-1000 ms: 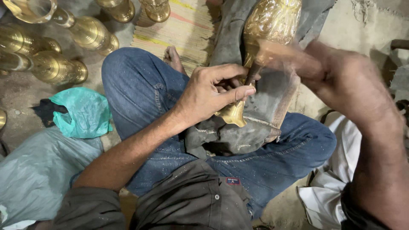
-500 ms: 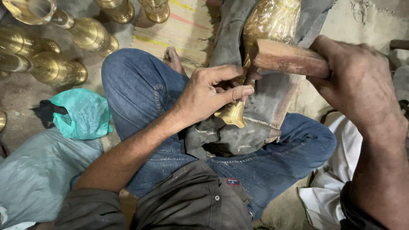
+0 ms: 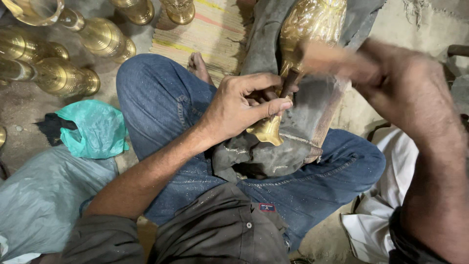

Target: The person sits cross-legged on the floor with a brass vase resting on a sandbag on their lap. They hold a punch against the vase's surface and repeatedly strike it with a wooden mallet, repositioning the punch to work different spots, and occasionally turn the vase to reach new areas.

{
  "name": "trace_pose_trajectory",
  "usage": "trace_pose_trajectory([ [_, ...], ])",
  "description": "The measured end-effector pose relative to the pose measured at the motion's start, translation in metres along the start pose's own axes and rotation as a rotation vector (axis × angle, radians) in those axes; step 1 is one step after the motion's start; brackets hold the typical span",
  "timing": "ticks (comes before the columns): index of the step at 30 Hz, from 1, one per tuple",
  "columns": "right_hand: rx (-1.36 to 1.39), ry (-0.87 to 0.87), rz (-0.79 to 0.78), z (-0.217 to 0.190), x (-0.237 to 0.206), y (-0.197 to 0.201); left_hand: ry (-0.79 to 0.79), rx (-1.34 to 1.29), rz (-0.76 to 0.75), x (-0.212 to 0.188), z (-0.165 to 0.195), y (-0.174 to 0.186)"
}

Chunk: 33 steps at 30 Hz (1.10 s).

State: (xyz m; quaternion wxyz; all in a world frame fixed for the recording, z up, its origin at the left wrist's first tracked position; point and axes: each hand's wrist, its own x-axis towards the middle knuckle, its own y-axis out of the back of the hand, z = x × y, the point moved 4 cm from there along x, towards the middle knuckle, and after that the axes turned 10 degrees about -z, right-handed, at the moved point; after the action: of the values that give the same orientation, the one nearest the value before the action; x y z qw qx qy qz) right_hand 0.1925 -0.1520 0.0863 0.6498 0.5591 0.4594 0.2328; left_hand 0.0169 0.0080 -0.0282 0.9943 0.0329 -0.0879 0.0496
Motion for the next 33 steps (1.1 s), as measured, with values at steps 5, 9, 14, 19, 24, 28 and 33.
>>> trace_pose_trajectory([
  [5,-0.056,-0.024,-0.081,0.005,0.002,-0.005,-0.038,-0.022,-0.028,0.002,0.001,0.000],
  [9,0.273,0.076,0.144,0.004,0.001,0.000,-0.006,-0.094,-0.051,0.000,0.002,0.001],
  [14,0.149,-0.066,0.050,0.003,-0.001,-0.001,-0.025,-0.108,-0.032,0.000,0.004,0.001],
  [19,-0.043,0.057,0.031,-0.007,-0.001,0.003,-0.001,0.033,0.008,0.001,0.002,0.002],
  [24,-0.156,-0.028,-0.124,-0.002,0.000,-0.006,0.046,0.049,0.006,0.002,0.000,0.001],
  [28,0.094,0.096,0.078,0.002,-0.007,0.001,-0.042,-0.146,-0.066,-0.001,0.004,0.002],
  [33,-0.071,0.009,0.071,0.011,-0.008,-0.008,-0.040,-0.094,-0.053,0.000,0.004,0.002],
])
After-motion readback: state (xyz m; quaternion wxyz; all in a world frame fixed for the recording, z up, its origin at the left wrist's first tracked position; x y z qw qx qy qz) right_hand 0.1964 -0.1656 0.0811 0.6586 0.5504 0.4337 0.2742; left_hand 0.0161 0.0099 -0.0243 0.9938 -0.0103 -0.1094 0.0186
